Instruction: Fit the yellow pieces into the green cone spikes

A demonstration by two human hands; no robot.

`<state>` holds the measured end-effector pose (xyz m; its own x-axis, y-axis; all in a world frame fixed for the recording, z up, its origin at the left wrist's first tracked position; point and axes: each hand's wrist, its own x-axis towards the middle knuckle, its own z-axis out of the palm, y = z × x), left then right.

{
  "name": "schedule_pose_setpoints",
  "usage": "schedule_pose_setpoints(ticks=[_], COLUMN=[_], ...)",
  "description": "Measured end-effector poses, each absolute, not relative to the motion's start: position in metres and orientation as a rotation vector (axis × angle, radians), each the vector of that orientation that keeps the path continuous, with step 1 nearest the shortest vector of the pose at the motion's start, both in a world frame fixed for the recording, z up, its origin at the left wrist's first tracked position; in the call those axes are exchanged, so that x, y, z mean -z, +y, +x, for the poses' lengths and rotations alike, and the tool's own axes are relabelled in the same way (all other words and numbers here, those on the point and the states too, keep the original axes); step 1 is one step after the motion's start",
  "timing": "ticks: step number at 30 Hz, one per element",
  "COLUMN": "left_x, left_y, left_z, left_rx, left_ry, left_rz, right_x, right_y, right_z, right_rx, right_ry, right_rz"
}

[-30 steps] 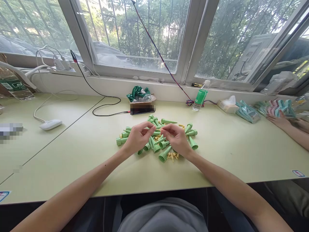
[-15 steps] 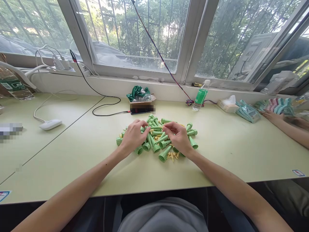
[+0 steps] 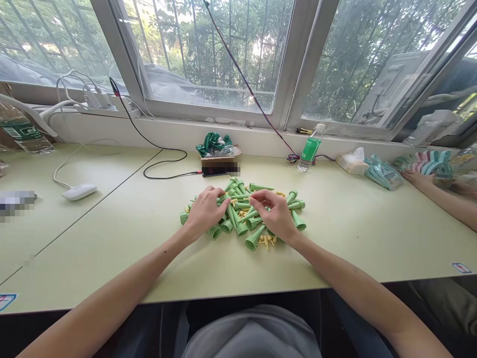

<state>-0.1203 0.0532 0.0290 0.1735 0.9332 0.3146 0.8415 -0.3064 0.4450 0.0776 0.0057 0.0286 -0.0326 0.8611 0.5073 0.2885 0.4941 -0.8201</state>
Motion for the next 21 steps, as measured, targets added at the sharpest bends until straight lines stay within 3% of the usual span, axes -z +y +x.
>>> schedule_pose_setpoints(ticks=[21], left_x=[-0.0352], left_y=[0.0516], left_z=[-0.1166], left_rx=[-1.290], left_ry=[1.486], left_rz=[2.071], right_x=[-0.0285], right_y=[0.0056], right_z=[0.0776], right_rx=[-0.570], right_ry=[-1.654], right_rz=[-1.043])
